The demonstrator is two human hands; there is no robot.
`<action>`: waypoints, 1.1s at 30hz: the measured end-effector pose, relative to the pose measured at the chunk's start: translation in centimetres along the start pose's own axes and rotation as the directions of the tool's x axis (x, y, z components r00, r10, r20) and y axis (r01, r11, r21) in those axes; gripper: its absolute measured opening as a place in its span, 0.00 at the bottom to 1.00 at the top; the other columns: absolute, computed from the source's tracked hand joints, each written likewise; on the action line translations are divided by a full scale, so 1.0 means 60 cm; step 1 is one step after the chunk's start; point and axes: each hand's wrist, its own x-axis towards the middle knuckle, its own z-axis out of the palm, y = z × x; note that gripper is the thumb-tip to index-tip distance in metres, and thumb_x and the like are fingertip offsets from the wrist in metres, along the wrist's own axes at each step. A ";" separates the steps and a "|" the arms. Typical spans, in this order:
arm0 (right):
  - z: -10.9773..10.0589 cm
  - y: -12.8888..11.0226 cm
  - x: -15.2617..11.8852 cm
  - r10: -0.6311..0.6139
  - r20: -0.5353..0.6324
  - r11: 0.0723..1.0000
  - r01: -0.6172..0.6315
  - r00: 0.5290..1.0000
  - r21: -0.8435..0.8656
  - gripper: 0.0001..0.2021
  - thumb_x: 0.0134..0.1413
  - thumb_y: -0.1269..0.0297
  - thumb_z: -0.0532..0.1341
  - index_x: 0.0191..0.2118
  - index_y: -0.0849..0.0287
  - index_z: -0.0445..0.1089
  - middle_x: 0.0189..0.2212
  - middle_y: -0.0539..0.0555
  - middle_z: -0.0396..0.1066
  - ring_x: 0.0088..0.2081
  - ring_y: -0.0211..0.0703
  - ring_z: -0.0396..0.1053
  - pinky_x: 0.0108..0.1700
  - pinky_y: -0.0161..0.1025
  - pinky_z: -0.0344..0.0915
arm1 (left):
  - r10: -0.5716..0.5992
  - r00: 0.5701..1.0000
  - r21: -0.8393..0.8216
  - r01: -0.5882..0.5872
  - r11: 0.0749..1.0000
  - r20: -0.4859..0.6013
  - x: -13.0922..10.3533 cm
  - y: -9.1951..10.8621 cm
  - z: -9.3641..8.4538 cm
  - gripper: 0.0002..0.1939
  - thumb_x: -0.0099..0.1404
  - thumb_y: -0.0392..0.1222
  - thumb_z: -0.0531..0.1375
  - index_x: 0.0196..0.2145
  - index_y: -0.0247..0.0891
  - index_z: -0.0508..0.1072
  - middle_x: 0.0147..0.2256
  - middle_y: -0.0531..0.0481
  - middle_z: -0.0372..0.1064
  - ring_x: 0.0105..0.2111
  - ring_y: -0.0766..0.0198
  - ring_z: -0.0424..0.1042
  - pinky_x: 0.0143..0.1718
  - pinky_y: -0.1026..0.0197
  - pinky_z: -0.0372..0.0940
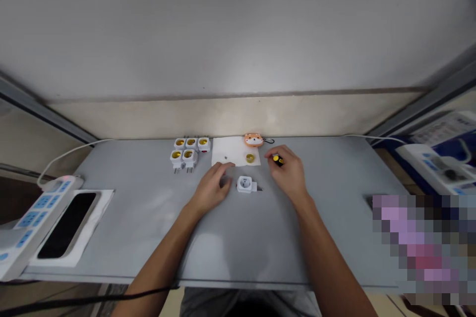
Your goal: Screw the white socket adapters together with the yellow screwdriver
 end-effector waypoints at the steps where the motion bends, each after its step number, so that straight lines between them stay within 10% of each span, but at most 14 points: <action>1: 0.000 0.001 0.000 -0.006 -0.007 1.000 0.006 1.000 0.004 0.09 0.55 0.72 0.57 0.33 0.54 0.73 0.37 0.53 0.77 0.39 0.47 0.74 0.43 0.42 0.66 | -0.023 0.999 0.001 0.023 1.000 -0.043 0.001 -0.003 -0.002 0.17 0.74 0.36 0.56 0.58 0.43 0.69 0.45 0.46 0.72 0.41 0.59 0.73 0.46 0.58 0.69; 7: -0.001 0.004 0.001 0.010 -0.021 1.000 -0.010 1.000 0.017 0.09 0.54 0.72 0.56 0.33 0.54 0.74 0.37 0.53 0.77 0.38 0.46 0.74 0.41 0.42 0.65 | -0.197 0.928 -0.014 0.203 0.979 -0.316 0.003 -0.026 -0.020 0.14 0.79 0.41 0.49 0.56 0.40 0.70 0.32 0.53 0.69 0.26 0.64 0.65 0.35 0.61 0.63; 13: -0.003 0.004 0.001 0.021 -0.001 1.000 -0.021 1.000 -0.012 0.09 0.54 0.72 0.57 0.33 0.53 0.74 0.37 0.52 0.77 0.39 0.47 0.74 0.42 0.42 0.65 | -0.052 0.900 -0.014 0.051 0.999 -0.432 0.008 -0.030 -0.013 0.17 0.79 0.38 0.47 0.61 0.38 0.64 0.36 0.49 0.65 0.35 0.61 0.68 0.44 0.57 0.66; 33: 0.018 0.003 -0.006 0.083 0.160 0.988 -0.060 0.984 -0.143 0.13 0.55 0.76 0.58 0.39 0.52 0.76 0.43 0.51 0.79 0.41 0.46 0.76 0.40 0.40 0.65 | 0.154 0.988 0.026 -0.153 0.988 -0.025 -0.005 0.003 -0.002 0.18 0.81 0.49 0.49 0.48 0.38 0.75 0.38 0.46 0.77 0.36 0.60 0.76 0.40 0.59 0.70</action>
